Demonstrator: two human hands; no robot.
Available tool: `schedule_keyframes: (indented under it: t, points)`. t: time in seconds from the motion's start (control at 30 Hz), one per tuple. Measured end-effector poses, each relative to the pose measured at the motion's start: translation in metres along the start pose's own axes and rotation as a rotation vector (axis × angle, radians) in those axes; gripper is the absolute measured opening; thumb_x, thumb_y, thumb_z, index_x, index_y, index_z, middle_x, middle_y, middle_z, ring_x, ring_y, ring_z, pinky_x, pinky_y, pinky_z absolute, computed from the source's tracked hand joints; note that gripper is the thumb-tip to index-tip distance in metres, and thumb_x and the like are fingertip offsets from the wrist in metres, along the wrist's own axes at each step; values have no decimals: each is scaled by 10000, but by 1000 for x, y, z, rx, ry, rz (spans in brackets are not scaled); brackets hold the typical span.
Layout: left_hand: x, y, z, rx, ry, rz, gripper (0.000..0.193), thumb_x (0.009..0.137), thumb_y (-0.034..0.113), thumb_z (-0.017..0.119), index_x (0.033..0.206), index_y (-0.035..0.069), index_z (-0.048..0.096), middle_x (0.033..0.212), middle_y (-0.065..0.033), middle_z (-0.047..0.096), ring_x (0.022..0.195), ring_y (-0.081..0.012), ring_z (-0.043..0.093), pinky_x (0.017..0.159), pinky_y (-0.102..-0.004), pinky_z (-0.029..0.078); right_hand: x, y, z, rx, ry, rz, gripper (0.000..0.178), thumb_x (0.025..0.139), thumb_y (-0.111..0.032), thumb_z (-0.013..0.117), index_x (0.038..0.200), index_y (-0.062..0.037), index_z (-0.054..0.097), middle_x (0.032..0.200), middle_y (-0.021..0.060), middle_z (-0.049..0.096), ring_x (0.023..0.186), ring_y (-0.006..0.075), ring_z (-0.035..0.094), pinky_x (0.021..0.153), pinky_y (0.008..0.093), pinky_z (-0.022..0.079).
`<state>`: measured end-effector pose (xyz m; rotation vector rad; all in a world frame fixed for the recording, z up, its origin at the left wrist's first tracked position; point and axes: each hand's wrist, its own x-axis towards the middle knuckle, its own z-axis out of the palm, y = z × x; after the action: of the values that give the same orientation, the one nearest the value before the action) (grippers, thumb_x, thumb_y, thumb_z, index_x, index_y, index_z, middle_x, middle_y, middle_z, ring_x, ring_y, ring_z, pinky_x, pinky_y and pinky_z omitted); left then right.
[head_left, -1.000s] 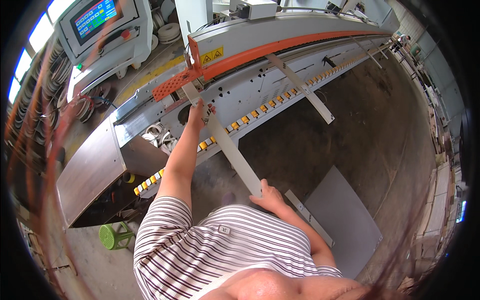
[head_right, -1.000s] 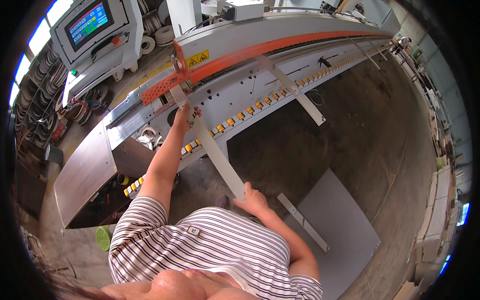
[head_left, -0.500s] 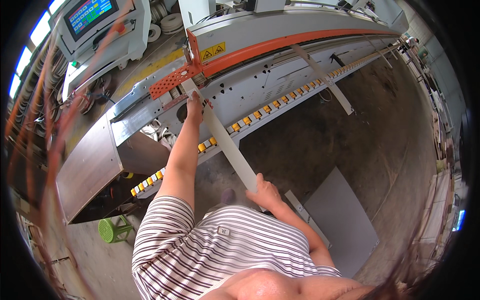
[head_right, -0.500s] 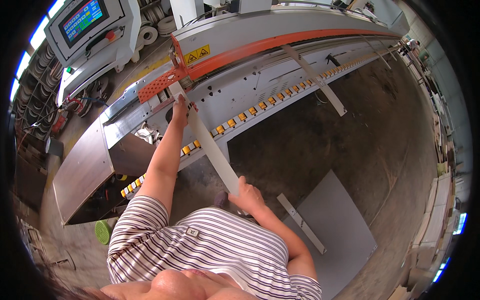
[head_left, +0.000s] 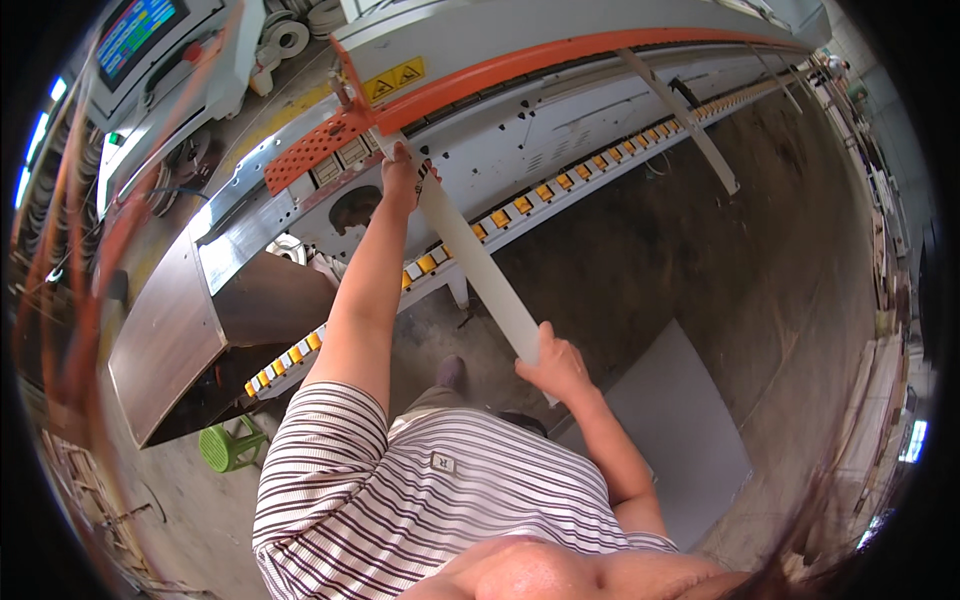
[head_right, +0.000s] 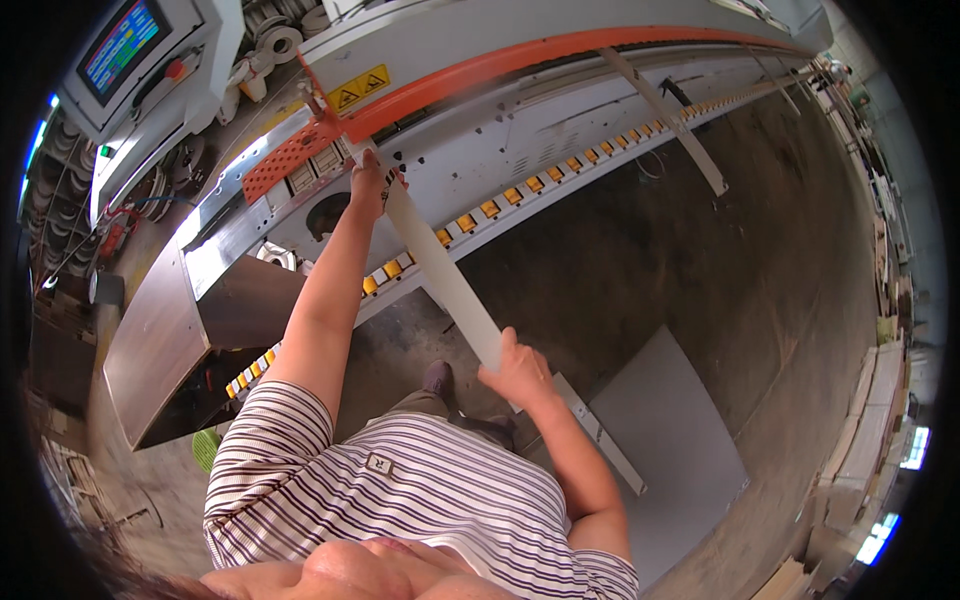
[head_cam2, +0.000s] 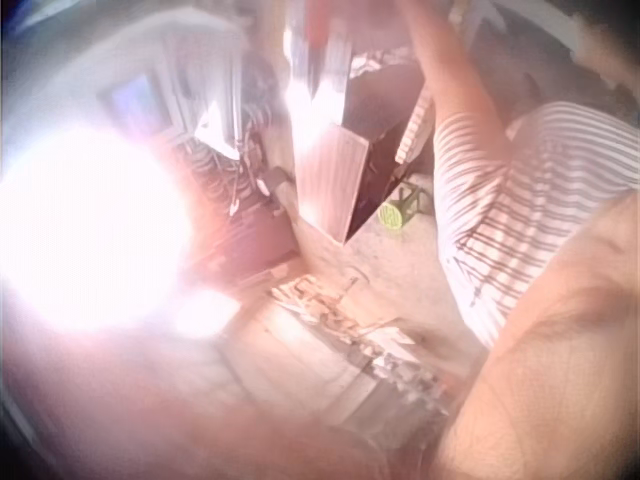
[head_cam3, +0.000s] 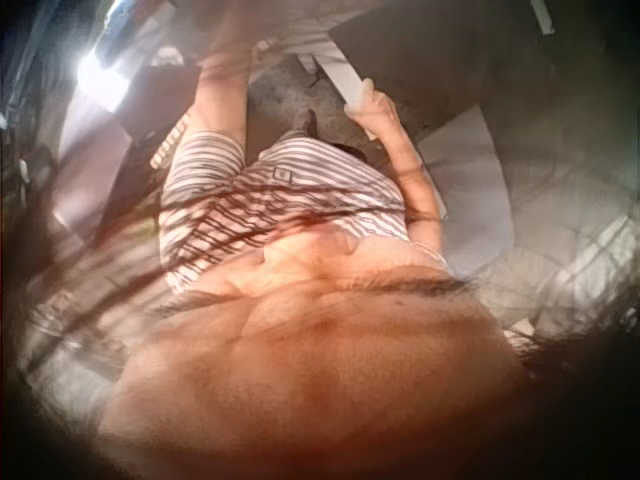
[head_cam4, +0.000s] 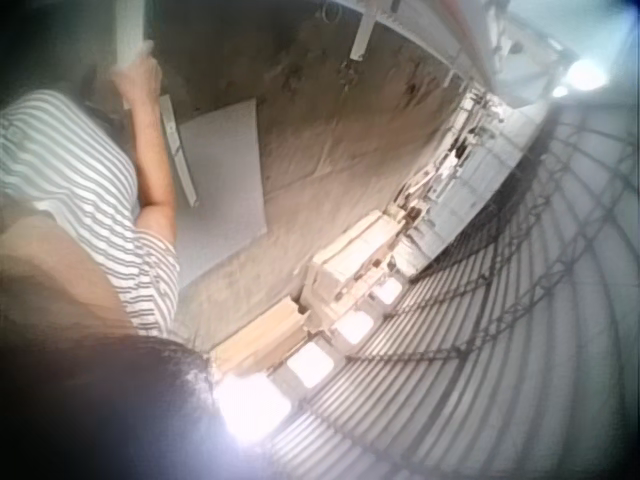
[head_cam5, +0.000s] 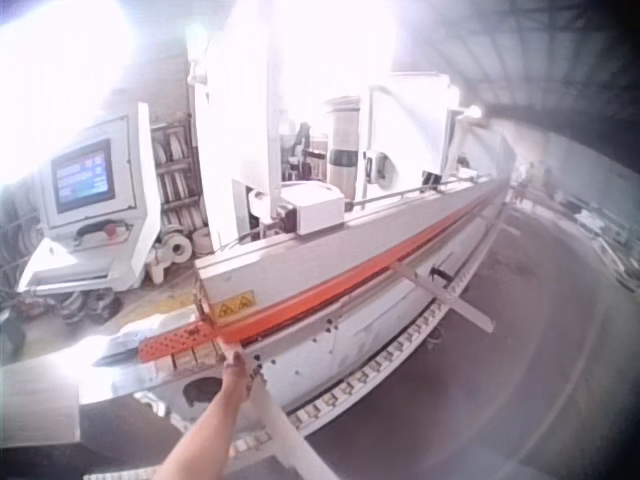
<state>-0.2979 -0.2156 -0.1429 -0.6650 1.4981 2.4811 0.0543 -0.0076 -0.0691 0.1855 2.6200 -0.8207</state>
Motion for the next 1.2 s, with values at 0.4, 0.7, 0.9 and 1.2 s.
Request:
schedule_keyframes:
  t: [0.4, 0.7, 0.9, 1.2]
  points:
    - [65, -59, 31, 707, -361, -181, 596, 995, 558, 450, 1401, 123, 442, 1209, -134, 623, 1010, -266, 639, 839, -385, 551, -4, 186, 11, 1121, 660, 46, 393, 979, -440, 569, 1015, -50, 606, 856, 96, 681, 769, 180, 657, 686, 338, 524]
    - [-120, -94, 11, 2143, -289, 1000, 599, 989, 545, 445, 1358, 74, 415, 1218, -247, 610, 1015, -460, 618, 774, -526, 525, -81, 394, 302, 261, 93, 872, 533, 855, -297, 685, 1269, -3, 523, 1373, 166, 513, 1260, 327, 499, 1011, 456, 451]
    - [-115, -98, 13, 2079, -333, 1019, 591, 996, 503, 468, 1384, 65, 387, 1215, -268, 603, 1047, -467, 603, 805, -541, 510, -20, 439, 334, -35, 389, 677, 511, 886, -71, 547, 1387, -79, 445, 1480, 125, 401, 1374, 275, 375, 1135, 490, 310]
    - [-133, -99, 5, 2159, -259, 1000, 612, 996, 532, 426, 1369, 47, 389, 1190, -269, 604, 1025, -465, 600, 807, -543, 483, -36, 405, 337, -202, 57, 594, 523, 722, -191, 729, 1205, -52, 584, 1162, 148, 633, 1137, 289, 583, 1022, 515, 399]
